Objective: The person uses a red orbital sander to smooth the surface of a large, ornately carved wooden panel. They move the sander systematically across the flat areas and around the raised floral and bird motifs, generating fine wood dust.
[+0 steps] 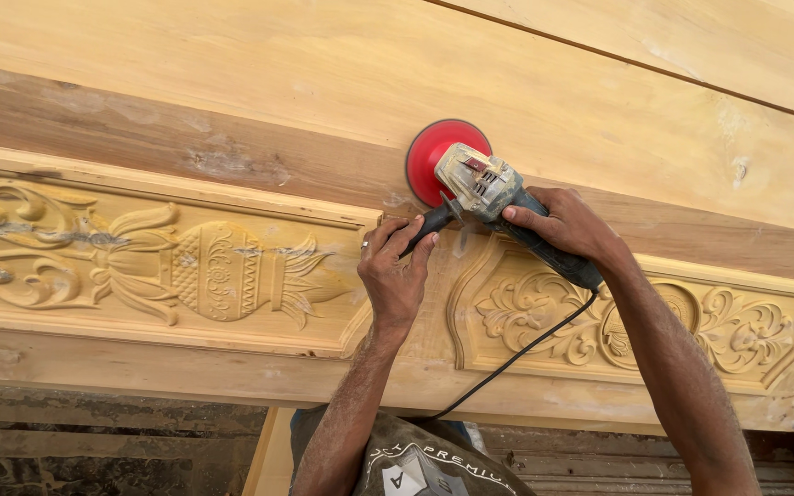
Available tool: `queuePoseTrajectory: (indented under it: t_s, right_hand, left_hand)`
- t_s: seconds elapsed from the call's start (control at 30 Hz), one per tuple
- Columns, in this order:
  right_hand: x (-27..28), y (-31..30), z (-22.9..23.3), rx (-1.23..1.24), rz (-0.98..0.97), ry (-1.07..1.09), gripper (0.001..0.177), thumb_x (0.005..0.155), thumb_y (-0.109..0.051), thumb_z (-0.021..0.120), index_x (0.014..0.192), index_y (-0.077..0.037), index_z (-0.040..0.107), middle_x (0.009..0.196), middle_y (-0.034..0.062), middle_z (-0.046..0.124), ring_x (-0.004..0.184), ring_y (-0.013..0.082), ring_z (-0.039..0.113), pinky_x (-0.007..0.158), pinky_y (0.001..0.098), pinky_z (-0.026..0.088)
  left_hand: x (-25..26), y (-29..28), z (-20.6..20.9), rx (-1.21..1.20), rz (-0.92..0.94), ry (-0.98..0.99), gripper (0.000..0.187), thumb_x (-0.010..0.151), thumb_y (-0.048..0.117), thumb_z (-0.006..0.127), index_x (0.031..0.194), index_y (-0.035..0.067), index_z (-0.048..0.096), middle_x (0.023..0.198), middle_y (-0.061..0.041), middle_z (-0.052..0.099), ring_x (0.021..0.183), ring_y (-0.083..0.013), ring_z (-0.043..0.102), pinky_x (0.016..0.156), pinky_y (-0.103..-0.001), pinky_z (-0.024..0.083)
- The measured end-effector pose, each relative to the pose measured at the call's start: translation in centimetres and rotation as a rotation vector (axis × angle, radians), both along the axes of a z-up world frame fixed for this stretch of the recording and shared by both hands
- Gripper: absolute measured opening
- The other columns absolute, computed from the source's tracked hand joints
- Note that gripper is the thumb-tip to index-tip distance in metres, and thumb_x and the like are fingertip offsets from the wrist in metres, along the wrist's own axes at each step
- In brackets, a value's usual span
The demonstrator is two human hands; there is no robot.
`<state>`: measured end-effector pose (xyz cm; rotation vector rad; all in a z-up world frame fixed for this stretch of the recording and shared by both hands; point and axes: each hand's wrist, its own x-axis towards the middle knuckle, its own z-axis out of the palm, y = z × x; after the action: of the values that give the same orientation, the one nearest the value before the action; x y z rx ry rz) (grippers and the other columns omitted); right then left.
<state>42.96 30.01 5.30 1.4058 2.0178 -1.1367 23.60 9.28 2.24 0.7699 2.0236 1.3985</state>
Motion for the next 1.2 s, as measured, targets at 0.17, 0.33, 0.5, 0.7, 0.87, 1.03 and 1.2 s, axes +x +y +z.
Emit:
queuePoseTrajectory:
  t_s: [0.17,0.33,0.5,0.7,0.87,1.03,1.2]
  right_hand:
    - [3.7,0.8,-0.1,-0.003,-0.007,0.013,0.079,0.081,-0.077,0.057,0.098,-0.003,0.077,0.069,0.0168,0.071,0.065,0.0278,0.07,0.06,0.0462,0.054]
    - [7.1,1.6,0.3,0.003,-0.025,0.035,0.079,0.08,-0.078,0.057,0.102,-0.004,0.077,0.07,0.017,0.071,0.065,0.0281,0.071,0.06,0.0464,0.055]
    - [10.0,2.2,0.8,0.006,-0.052,-0.01,0.079,0.08,-0.077,0.056,0.1,-0.004,0.076,0.071,0.0182,0.072,0.064,0.0296,0.071,0.059,0.0482,0.054]
    - [14.8,2.9,0.9,0.063,-0.023,0.076,0.073,0.087,-0.07,0.06,0.095,0.0,0.077,0.07,0.0175,0.072,0.065,0.0255,0.067,0.06,0.0437,0.051]
    - [21.1,3.3,3.6,0.057,-0.329,0.011,0.062,0.096,-0.056,0.061,0.105,0.004,0.074,0.076,0.0176,0.069,0.066,0.026,0.064,0.062,0.0456,0.052]
    - [23.8,2.1,5.4,0.138,-0.34,0.055,0.061,0.099,-0.053,0.061,0.107,0.006,0.074,0.082,0.0174,0.072,0.072,0.0238,0.065,0.066,0.0426,0.053]
    - [17.7,3.3,4.1,0.131,-0.134,0.067,0.063,0.091,-0.057,0.063,0.109,0.001,0.077,0.079,0.0176,0.074,0.07,0.0246,0.069,0.065,0.0418,0.054]
  left_hand:
    - [3.1,0.9,0.2,-0.011,-0.033,0.006,0.031,0.085,0.019,0.086,0.113,0.008,0.079,0.11,-0.01,0.072,0.106,-0.0231,0.068,0.085,-0.039,0.057]
    - [6.5,2.2,0.2,-0.003,-0.044,0.019,0.03,0.084,0.018,0.086,0.112,0.008,0.079,0.109,-0.01,0.073,0.106,-0.0242,0.068,0.085,-0.039,0.057]
    - [9.4,3.1,0.2,0.017,-0.055,0.031,0.031,0.084,0.018,0.086,0.113,0.007,0.079,0.109,-0.012,0.073,0.105,-0.0238,0.069,0.084,-0.038,0.058]
    - [13.0,4.2,0.0,0.017,-0.09,-0.034,0.031,0.083,0.018,0.085,0.111,0.007,0.078,0.105,-0.011,0.073,0.099,-0.0226,0.071,0.082,-0.036,0.061]
    - [18.4,7.9,0.4,0.123,-0.14,-0.016,0.032,0.085,0.02,0.084,0.113,0.006,0.077,0.106,-0.012,0.074,0.099,-0.0265,0.069,0.088,-0.042,0.054]
    - [19.6,7.0,2.2,0.179,-0.164,0.03,0.032,0.089,0.018,0.081,0.119,0.006,0.077,0.114,-0.015,0.071,0.104,-0.0296,0.065,0.094,-0.046,0.05]
    - [17.0,5.4,1.2,0.161,-0.049,0.178,0.033,0.089,0.019,0.081,0.12,0.007,0.076,0.112,-0.013,0.07,0.106,-0.0283,0.065,0.09,-0.041,0.054]
